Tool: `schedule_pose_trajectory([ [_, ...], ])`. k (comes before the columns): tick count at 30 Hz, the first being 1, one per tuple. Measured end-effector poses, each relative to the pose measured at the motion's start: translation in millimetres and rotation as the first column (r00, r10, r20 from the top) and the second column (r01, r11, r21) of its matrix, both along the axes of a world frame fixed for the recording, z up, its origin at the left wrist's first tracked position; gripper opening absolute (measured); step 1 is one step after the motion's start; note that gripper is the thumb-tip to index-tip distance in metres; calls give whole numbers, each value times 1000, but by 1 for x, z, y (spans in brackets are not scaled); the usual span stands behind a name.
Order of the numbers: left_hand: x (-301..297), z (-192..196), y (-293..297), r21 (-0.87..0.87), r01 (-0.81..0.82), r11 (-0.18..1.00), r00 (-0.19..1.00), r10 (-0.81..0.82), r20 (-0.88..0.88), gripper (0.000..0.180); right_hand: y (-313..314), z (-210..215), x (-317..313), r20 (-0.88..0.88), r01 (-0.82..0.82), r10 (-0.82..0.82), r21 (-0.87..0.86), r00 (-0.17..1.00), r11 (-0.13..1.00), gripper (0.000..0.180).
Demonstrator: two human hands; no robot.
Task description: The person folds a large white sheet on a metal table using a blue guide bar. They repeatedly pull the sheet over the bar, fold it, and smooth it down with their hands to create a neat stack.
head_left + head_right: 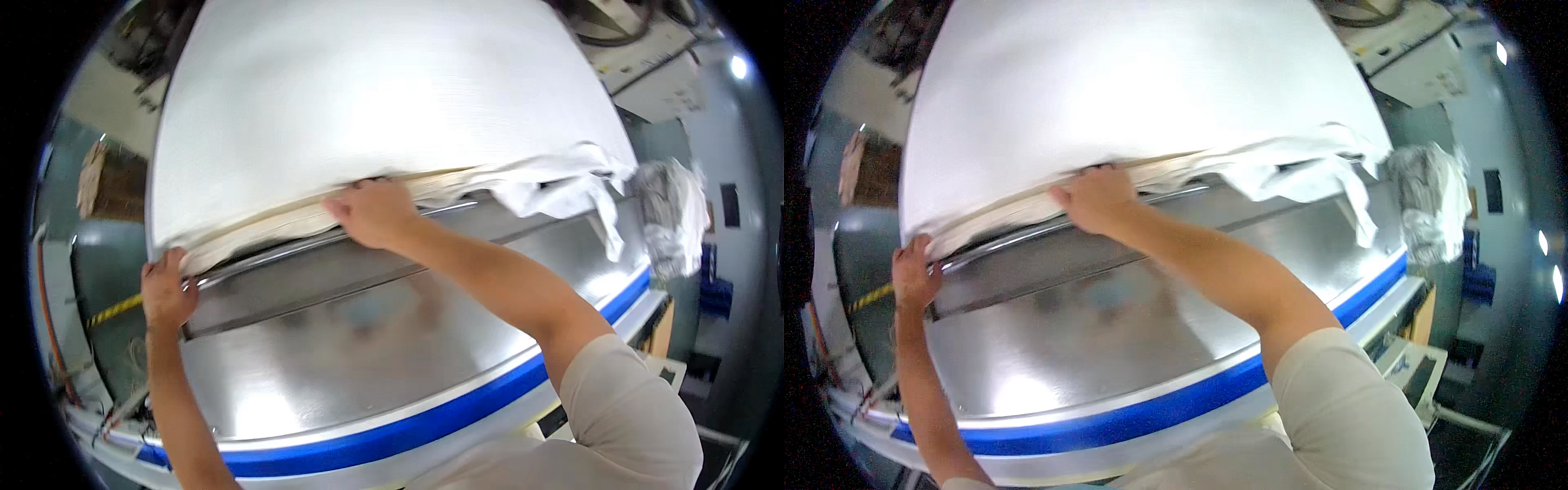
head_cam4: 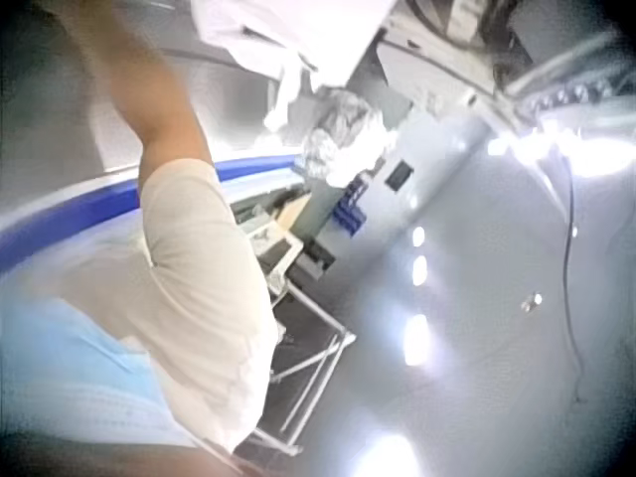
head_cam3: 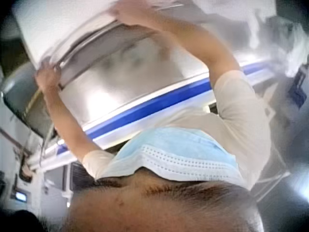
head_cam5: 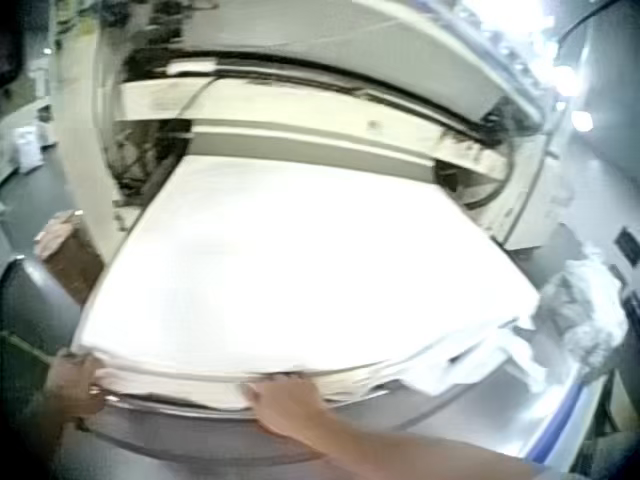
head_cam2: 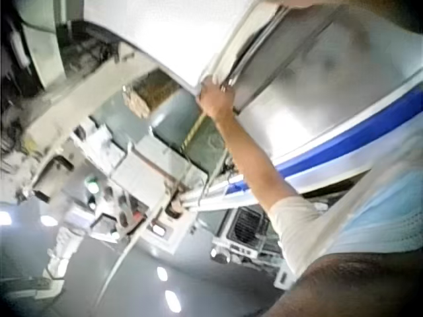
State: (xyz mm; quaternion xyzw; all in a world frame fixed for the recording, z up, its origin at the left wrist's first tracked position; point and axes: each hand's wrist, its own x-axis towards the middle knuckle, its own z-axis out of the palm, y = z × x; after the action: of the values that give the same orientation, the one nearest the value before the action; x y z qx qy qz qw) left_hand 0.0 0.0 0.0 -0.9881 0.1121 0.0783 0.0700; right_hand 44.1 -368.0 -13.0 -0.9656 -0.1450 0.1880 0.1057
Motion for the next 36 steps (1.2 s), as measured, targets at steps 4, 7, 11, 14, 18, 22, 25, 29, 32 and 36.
schedule_pose_trajectory([
  [4,12,-14,-61,160,-78,984,961,117,-250,60,-203,8,11,-95,136,-170,-288,981,948,74],
  [7,43,2,-94,400,27,916,953,97,-288,55,-315,13,9,-35,273,-313,-401,949,874,77],
  [11,67,-23,-105,485,-13,875,921,199,-334,37,-447,5,14,132,423,-417,-502,899,754,78],
  [14,64,-73,-40,268,-118,956,984,149,-100,17,-515,10,15,309,443,-329,-453,892,774,76],
  [18,70,-76,-53,291,-256,922,949,297,-107,14,-617,-4,12,329,485,-363,-476,872,733,75],
  [22,48,-65,-23,325,-402,856,884,455,-103,20,-674,5,37,107,450,-480,-566,871,691,72],
  [25,86,-67,-115,464,-403,789,835,524,-166,32,-784,-2,10,228,607,-608,-582,760,541,64],
  [29,66,-59,-71,256,-494,831,811,546,-211,37,-803,8,29,-53,428,-480,-376,876,822,24],
  [32,65,-75,-42,291,-380,878,884,437,-164,27,-784,0,25,79,351,-395,-639,915,684,22],
  [36,38,-82,15,345,-395,851,908,418,9,21,-780,-25,27,297,456,-353,-683,887,571,21],
])
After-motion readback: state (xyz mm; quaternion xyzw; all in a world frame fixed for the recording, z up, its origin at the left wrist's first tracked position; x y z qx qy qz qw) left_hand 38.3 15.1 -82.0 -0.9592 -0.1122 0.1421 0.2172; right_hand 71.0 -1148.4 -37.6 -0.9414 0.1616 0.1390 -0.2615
